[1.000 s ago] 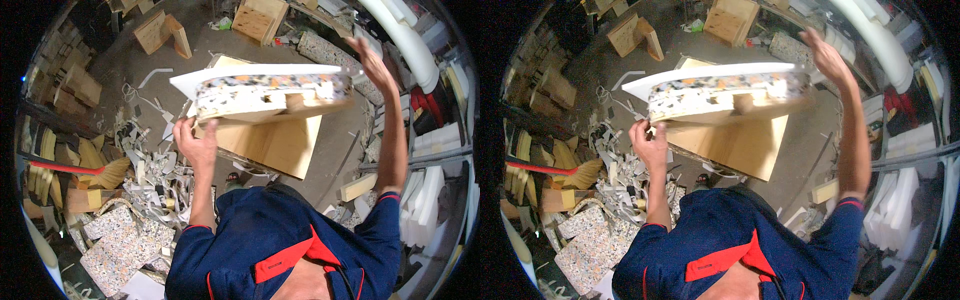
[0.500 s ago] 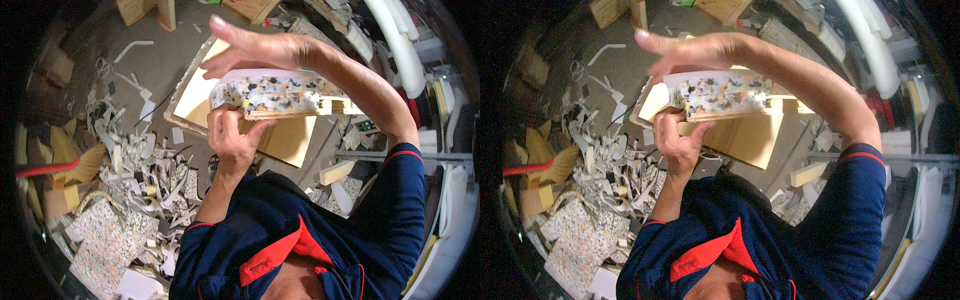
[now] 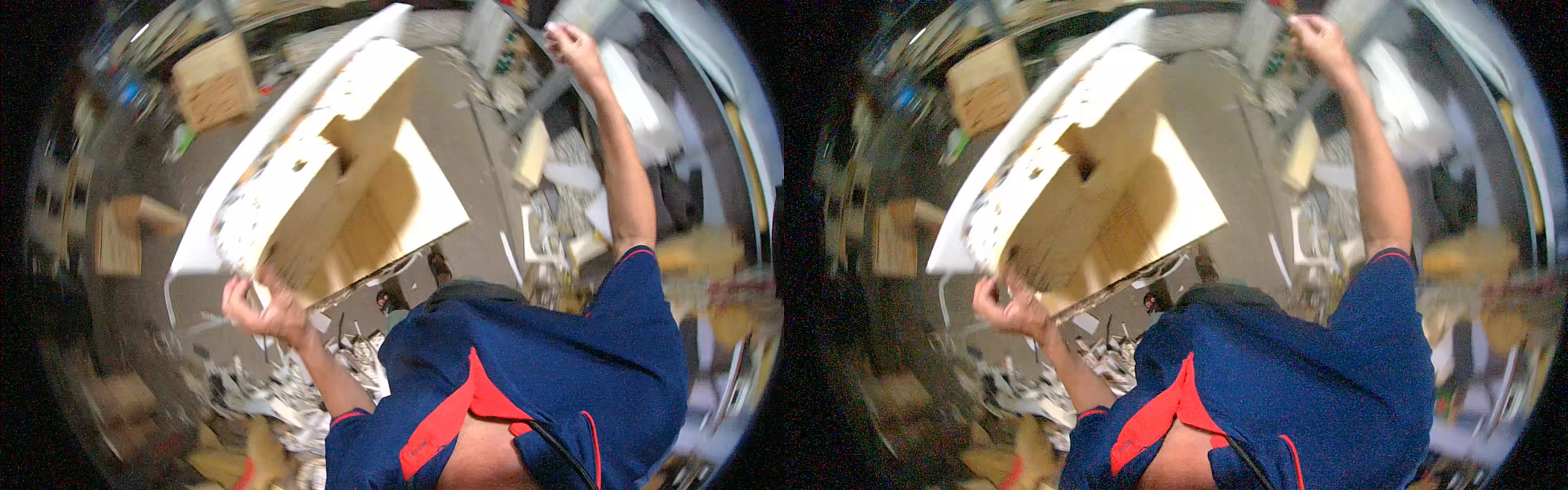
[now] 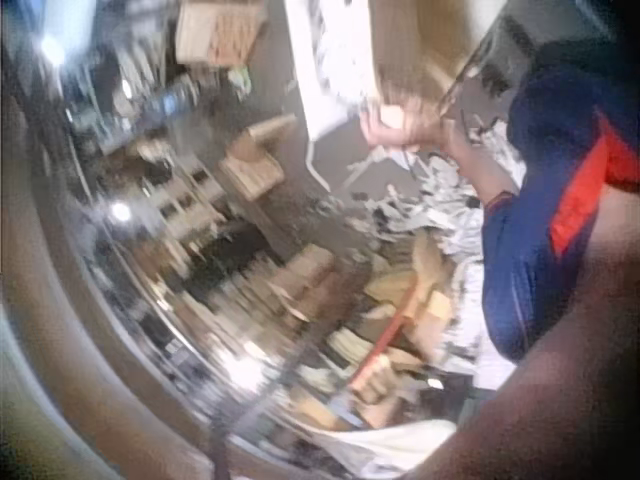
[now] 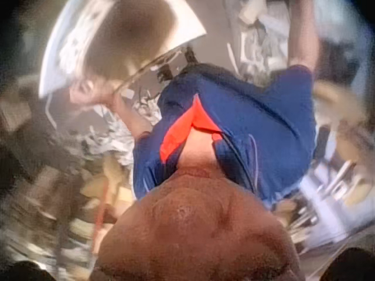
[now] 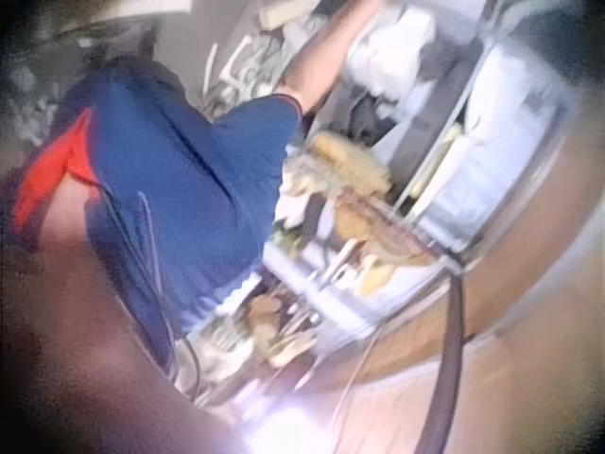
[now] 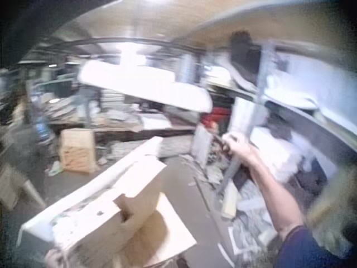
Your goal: The person places a white sheet onto a wooden box, then uses a hand saw to trim the edges of the sheet. After sawing, the person picks up a spray gun and sprays the box surface.
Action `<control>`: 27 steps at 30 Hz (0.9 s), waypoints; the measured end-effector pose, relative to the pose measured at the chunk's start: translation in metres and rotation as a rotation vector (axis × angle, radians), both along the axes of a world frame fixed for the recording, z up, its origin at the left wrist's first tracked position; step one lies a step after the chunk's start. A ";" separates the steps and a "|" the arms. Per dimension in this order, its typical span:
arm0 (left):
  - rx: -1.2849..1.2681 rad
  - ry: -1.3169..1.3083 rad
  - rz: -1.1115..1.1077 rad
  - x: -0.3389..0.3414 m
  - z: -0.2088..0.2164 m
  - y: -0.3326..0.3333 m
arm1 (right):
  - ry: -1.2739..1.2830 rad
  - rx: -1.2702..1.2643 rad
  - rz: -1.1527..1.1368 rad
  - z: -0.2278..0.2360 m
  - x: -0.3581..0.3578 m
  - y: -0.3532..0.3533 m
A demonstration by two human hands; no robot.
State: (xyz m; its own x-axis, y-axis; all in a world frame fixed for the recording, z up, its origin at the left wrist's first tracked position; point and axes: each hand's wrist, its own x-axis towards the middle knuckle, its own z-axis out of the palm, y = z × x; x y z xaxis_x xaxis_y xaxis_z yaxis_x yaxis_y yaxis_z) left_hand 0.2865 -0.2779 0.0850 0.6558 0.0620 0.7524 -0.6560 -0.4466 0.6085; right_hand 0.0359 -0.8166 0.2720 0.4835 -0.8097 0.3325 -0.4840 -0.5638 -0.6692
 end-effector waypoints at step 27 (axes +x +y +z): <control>0.045 -0.018 0.458 -0.050 -0.011 -0.015 | 0.529 0.752 -0.405 -0.530 -0.533 0.322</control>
State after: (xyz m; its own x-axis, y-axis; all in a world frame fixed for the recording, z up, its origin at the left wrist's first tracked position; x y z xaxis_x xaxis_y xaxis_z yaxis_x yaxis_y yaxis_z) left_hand 0.2364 -0.2931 0.0737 0.5552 0.3094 0.7720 -0.3952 -0.7186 0.5722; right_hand -0.4969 -0.4948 -0.2580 0.0632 -0.8575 -0.5107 -0.8838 0.1896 -0.4277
